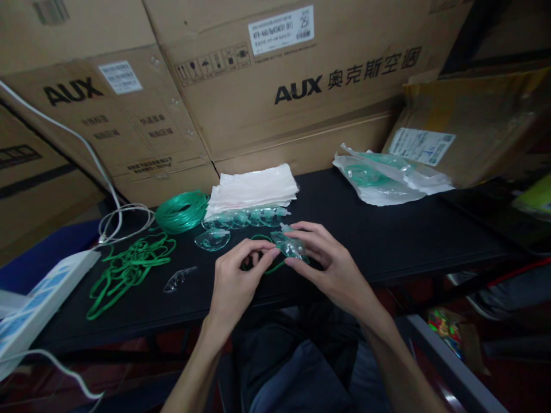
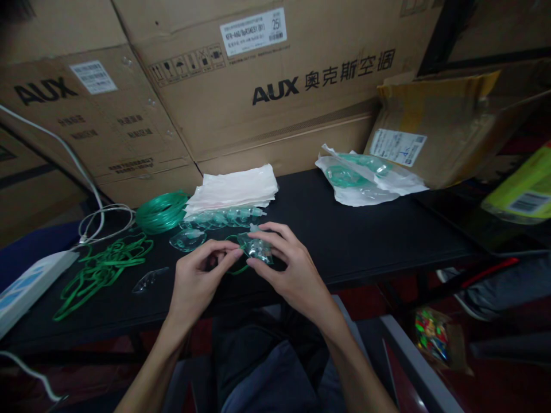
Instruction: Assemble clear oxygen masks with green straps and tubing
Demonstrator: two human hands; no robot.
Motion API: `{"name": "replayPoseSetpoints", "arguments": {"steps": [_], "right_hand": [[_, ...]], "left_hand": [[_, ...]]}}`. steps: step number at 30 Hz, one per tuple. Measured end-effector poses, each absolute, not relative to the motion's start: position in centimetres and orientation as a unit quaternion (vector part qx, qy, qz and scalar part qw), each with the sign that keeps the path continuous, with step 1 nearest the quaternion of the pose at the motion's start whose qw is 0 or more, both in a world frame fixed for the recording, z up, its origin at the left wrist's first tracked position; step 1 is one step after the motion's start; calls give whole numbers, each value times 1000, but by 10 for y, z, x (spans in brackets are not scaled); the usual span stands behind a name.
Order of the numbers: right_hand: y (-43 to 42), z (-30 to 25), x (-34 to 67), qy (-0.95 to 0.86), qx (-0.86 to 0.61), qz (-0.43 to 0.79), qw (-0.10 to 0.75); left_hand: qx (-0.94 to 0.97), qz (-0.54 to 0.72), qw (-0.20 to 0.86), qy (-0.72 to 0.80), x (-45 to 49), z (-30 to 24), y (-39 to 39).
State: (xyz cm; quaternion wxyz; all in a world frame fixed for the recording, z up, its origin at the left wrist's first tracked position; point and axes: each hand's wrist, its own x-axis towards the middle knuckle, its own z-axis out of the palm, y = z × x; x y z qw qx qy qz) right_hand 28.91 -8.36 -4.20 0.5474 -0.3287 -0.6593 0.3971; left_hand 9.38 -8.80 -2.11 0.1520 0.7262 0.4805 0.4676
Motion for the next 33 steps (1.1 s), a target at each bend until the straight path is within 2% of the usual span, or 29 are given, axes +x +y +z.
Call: {"name": "replayPoseSetpoints", "arguments": {"steps": [10,20,33], "right_hand": [[-90,-34,290,-643,-320,441,538],[-85,-38,289,-642,-314,421,559],[-87,-35,288,-676,-310,368,557]], "left_hand": [[712,465,253,461,92,-21,-88],[772,436,174,428,93,-21,-90],[804,376,136,439,98,-21,-93]]}}
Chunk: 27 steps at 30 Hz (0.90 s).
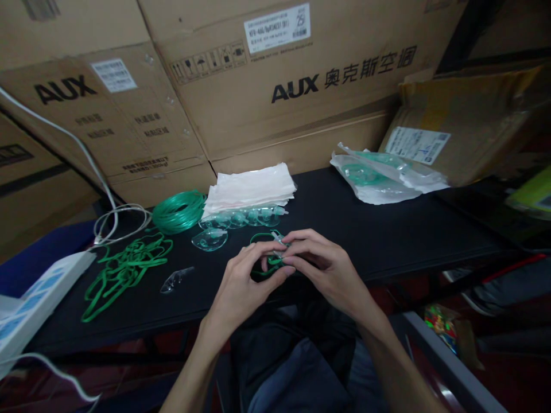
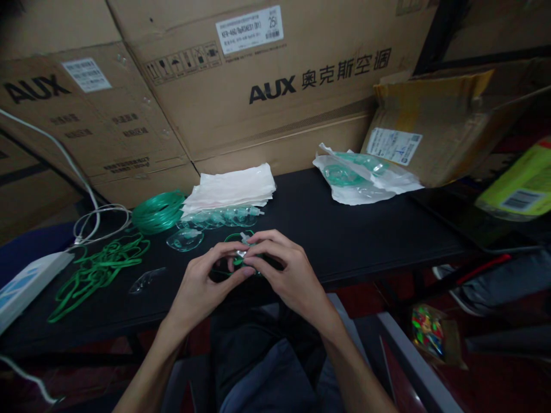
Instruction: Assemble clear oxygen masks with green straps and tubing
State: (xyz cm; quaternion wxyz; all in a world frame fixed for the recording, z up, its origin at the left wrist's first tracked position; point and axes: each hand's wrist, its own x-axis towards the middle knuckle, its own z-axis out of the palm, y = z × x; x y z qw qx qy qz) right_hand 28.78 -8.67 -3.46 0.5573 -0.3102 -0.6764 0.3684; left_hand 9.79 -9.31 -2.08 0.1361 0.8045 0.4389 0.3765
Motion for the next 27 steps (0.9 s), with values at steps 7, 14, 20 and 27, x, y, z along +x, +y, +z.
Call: {"name": "replayPoseSetpoints", "arguments": {"steps": [7,14,20,27], "right_hand": [[-88,-34,288,-663,-307,389,561],[-91,-34,287,-630,-294,425,580],[-91,-34,287,-596,-303,417,616],[-89,-35,287,-602,-305,398,622]], "left_hand": [[809,383,115,431,96,-18,-96],[808,399,102,421,97,-18,-96],[802,408,101,425,94,-19,-96],[796,412,111,430,93,-20,-96]]}}
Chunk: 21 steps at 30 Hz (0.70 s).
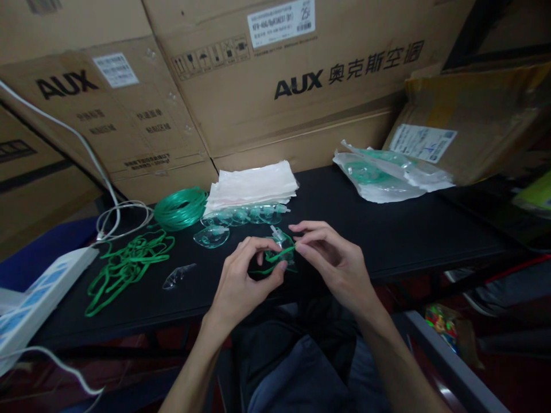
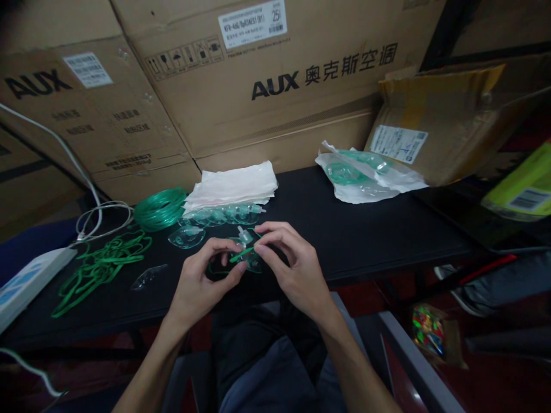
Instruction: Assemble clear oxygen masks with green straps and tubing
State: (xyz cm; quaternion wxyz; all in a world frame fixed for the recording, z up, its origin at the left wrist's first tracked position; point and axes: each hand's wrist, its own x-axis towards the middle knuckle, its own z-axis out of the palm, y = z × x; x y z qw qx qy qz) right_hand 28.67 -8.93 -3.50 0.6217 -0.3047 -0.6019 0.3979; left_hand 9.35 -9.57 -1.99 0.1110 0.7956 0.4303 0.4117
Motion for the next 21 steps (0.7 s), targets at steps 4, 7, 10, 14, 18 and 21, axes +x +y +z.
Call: {"name": "replayPoseSetpoints", "arguments": {"steps": [4,7,10,14,18,21], "right_hand": [[-90,-34,287,-585,-306,385,645],[-91,-34,286,-553,-302,386,674],[-91,-34,285,-522,-299,383,701],[-89,-37,284,-481,-296,385,730],[-88,-38,286,-471,-303,390,730],[-88,-37,288,-517,-298,405,693]], "left_hand": [[795,410,111,432,94,-19,-97],[794,414,111,431,94,-18,-96],[793,417,111,429,94,-18,-96],[794,418,112,425,94,-18,-96],[795,421,110,424,94,-19,-96],[789,432,115,422,93,-20,-96]]}}
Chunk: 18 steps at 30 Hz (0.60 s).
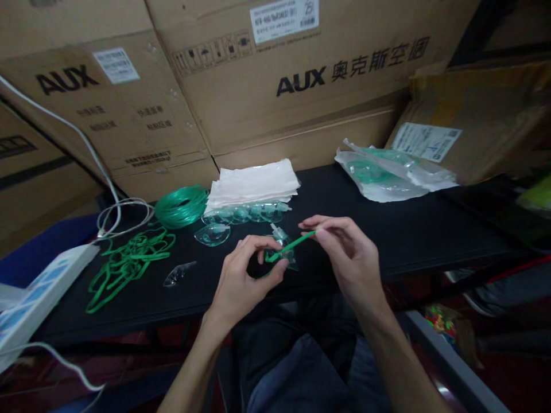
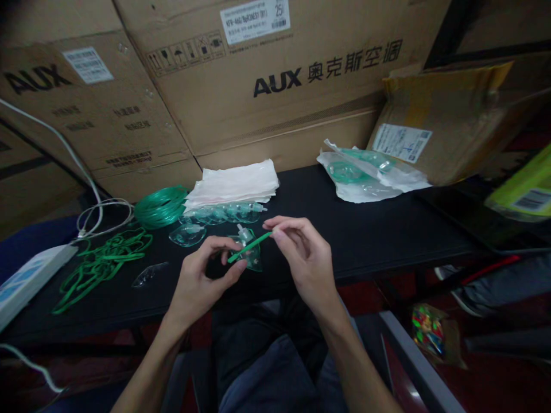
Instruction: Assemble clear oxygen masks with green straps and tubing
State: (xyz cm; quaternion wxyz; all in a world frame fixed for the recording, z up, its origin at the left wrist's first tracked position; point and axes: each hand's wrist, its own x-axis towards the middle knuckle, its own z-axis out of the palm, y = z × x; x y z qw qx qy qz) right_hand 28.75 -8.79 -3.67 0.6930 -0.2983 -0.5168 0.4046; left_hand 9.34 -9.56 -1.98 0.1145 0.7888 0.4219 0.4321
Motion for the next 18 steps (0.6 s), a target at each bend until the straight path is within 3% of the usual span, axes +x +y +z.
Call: {"name": "replayPoseSetpoints", "arguments": {"steps": [9,18], "right_hand": [[-91,-39,287,-683,-291,419,522],[-86,-47,283,-607,-412,293,614]], "left_hand": [[758,488,158,403,91,-23,-94],[740,472,166,450,92,-25,-90]]}}
